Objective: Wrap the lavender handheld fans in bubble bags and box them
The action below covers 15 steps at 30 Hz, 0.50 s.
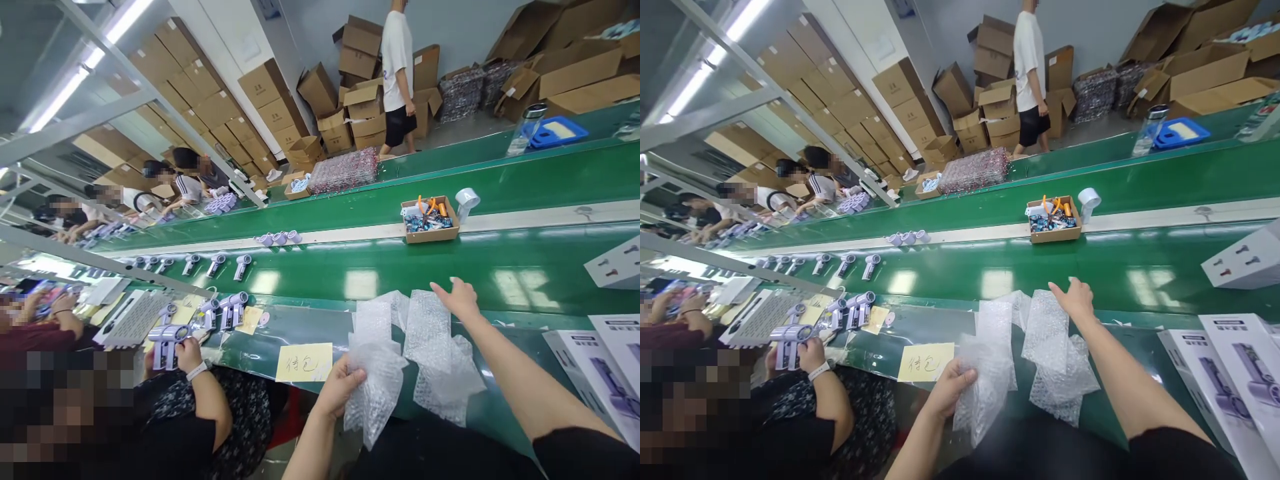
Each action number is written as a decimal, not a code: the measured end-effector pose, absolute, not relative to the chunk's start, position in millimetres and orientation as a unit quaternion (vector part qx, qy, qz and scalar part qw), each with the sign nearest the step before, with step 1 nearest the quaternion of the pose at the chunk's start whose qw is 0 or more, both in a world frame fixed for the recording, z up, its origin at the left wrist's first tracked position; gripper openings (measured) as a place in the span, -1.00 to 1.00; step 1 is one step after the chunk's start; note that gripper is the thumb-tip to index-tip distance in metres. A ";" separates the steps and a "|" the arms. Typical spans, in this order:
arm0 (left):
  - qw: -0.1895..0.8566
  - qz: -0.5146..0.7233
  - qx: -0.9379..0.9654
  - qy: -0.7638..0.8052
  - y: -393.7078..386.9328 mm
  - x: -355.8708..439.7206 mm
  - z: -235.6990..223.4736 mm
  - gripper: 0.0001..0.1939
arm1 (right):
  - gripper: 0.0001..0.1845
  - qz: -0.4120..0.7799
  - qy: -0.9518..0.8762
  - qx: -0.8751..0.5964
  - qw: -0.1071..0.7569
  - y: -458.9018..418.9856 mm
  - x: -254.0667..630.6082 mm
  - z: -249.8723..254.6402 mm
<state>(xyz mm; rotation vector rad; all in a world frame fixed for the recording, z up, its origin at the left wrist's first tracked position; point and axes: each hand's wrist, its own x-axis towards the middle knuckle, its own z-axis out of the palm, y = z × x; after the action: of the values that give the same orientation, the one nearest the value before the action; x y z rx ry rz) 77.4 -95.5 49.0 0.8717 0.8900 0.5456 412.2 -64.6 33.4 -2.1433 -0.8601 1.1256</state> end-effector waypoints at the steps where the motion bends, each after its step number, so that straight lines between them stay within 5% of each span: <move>1: 0.790 0.274 0.370 0.404 -95.6 79.5 48.7 -0.51 | -0.55 0.405 -0.305 -0.817 0.274 -58.1 424.8 23.8; 4: 0.818 0.296 0.315 0.379 -95.5 88.5 49.4 -0.41 | -0.66 0.407 -0.283 -0.824 0.272 -52.6 445.1 6.6; 8: 0.828 0.255 0.358 0.347 -92.6 105.6 54.3 -0.54 | -0.72 0.486 -0.334 -0.737 0.329 -73.5 432.0 14.8; 15: 0.734 0.285 0.504 0.355 -85.0 122.5 53.3 -0.69 | -0.71 0.723 -0.346 -0.428 0.418 -142.0 347.4 39.5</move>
<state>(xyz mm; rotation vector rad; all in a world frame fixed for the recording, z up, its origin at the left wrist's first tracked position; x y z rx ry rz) 122.5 -85.0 53.3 1.1074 0.7812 0.6264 347.4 -142.0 39.5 -1.0725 -0.8686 1.8128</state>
